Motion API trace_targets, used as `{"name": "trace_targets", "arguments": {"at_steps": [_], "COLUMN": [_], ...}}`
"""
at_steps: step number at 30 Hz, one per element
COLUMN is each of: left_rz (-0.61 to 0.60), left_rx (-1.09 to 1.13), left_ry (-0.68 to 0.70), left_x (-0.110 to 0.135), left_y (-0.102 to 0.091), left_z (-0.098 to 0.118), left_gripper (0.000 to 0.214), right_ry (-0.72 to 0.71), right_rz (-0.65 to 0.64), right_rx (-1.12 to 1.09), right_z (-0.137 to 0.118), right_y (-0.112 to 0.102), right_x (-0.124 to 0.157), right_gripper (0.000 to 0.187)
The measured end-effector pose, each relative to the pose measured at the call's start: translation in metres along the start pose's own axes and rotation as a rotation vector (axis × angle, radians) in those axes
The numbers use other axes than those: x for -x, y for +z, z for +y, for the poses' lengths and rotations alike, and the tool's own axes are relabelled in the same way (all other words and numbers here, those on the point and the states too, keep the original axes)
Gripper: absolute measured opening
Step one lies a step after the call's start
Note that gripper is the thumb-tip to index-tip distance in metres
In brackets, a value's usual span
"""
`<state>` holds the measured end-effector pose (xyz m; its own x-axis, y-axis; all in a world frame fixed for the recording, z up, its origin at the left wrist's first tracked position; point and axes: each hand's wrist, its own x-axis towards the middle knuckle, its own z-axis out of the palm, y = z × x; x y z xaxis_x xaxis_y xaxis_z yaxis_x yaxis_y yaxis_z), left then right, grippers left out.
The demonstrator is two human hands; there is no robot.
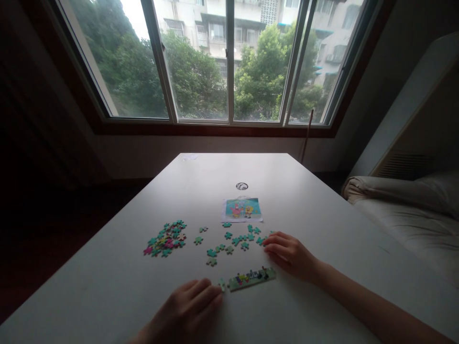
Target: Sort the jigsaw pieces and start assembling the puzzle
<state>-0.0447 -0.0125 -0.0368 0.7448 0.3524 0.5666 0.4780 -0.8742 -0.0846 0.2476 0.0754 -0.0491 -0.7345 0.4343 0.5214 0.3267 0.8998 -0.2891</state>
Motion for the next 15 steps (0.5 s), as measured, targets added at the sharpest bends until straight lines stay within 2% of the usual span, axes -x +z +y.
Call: {"name": "trace_targets", "arguments": {"at_steps": [5, 9, 15], "left_rz": [-0.014, -0.016, -0.022], "left_rx": [0.063, 0.086, 0.117], "left_ry": [-0.083, -0.108, -0.118], "left_x": [0.0, -0.001, -0.001], "left_y": [0.011, 0.009, 0.006], "left_z": [0.002, 0.004, 0.005], "left_gripper": [0.027, 0.027, 0.026], "right_ry": [-0.067, -0.098, -0.084], "right_rz": [-0.067, -0.149, -0.166], "right_rx": [-0.048, -0.087, -0.141], "right_z": [-0.018, -0.025, -0.025], "right_y": [0.002, 0.004, 0.004], "right_x": [-0.001, -0.003, -0.004], "right_gripper": [0.019, 0.019, 0.019]}}
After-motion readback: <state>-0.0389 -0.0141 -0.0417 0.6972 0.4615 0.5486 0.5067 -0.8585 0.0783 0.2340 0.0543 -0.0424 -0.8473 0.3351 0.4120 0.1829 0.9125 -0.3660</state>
